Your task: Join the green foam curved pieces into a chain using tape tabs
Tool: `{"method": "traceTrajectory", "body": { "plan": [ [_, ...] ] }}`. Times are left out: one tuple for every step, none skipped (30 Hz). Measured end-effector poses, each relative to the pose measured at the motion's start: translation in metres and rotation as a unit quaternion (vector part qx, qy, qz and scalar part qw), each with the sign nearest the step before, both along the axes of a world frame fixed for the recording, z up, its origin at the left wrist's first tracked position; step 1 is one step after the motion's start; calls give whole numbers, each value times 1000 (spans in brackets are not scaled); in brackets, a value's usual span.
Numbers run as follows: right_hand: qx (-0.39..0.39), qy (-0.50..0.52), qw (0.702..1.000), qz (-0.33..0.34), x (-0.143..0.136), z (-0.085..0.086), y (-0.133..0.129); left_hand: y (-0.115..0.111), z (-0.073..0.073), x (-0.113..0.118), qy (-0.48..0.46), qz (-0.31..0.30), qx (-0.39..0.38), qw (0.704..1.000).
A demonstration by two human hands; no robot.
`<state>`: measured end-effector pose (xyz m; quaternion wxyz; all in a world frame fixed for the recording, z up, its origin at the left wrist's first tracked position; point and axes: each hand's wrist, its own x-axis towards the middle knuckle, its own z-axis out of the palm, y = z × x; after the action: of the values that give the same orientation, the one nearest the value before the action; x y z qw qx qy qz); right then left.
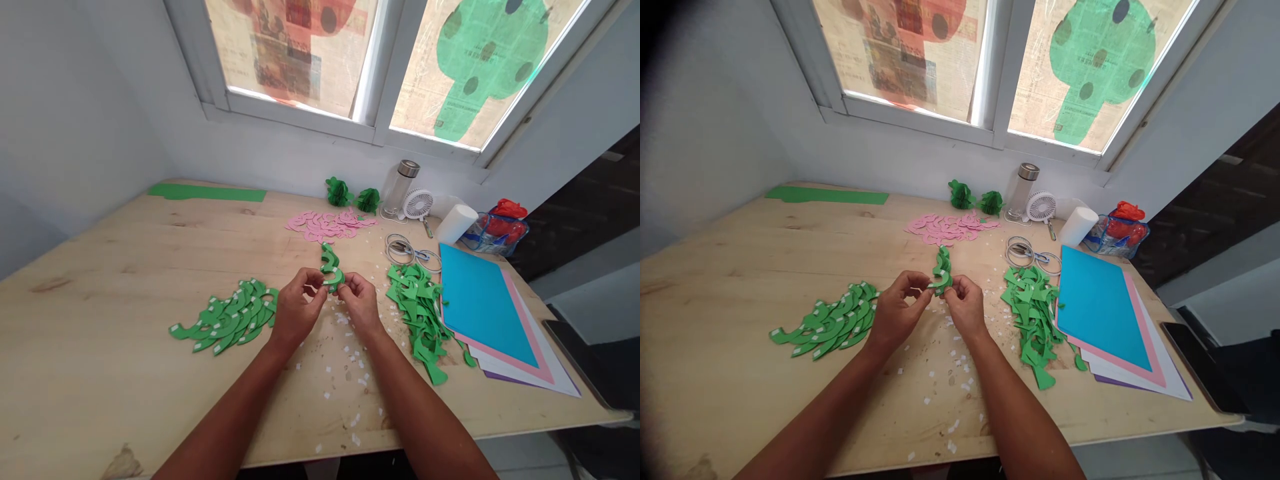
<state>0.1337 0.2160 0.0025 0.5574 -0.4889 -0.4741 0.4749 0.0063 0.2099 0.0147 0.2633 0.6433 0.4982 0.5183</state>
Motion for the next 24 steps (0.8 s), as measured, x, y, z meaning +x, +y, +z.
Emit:
{"method": "traceTrajectory", "body": {
  "plan": [
    [0,-5,1000,-2,0,0,0,0,0,0,6,20,-3,1000],
    [1,-12,1000,-2,0,-1,0,-1,0,0,13,40,-4,999],
    [3,-20,1000,1,0,-1,0,-1,0,-1,21,56,-5,998],
    [5,-28,1000,4,0,-2,0,-1,0,-1,27,66,-5,997],
    [9,-34,999,7,0,-2,0,-2,0,-1,29,65,-6,997],
    [12,-39,999,9,1,-2,0,-2,0,-2,24,55,-7,998],
    [15,-42,999,10,1,-2,0,-2,0,-2,16,38,-9,999],
    [17,-45,999,9,1,-3,0,-1,0,-2,7,20,-11,1000],
    [19,-50,999,6,1,-3,0,-1,-1,-1,1,4,-12,1000],
    [20,-56,998,3,1,-3,0,-1,-2,-1,-2,-9,-12,1000],
    [21,-65,998,-1,1,-3,0,0,-3,-1,-1,-17,-11,1000],
    [23,-77,997,-5,2,-4,1,0,-4,0,3,-21,-11,1000],
    [26,-89,996,-10,2,-4,1,1,-5,0,9,-24,-12,1000],
    [29,-102,994,-14,2,-4,0,1,-5,1,16,-24,-13,1000],
    [33,-115,993,-18,2,-5,0,1,-6,1,25,-21,-12,999],
    [38,-129,991,-22,2,-5,0,1,-7,1,34,-18,-11,999],
    [43,-142,989,-25,2,-4,-1,1,-7,1,41,-15,-9,999],
    [48,-154,987,-27,2,-4,-2,1,-7,1,44,-13,-6,999],
    [53,-165,984,-27,2,-3,-2,1,-7,1,45,-12,-4,999],
    [57,-174,983,-28,2,-2,-3,1,-7,2,43,-13,-3,999],
    [60,-181,981,-27,1,-1,-4,1,-7,2,41,-13,-4,999],
    [63,-185,980,-25,1,0,-4,1,-7,2,38,-13,-6,999],
    [64,-189,980,-24,1,1,-4,1,-7,2,35,-12,-10,999],
    [65,-191,979,-22,1,2,-4,1,-7,2,31,-11,-15,999]
  ]
}}
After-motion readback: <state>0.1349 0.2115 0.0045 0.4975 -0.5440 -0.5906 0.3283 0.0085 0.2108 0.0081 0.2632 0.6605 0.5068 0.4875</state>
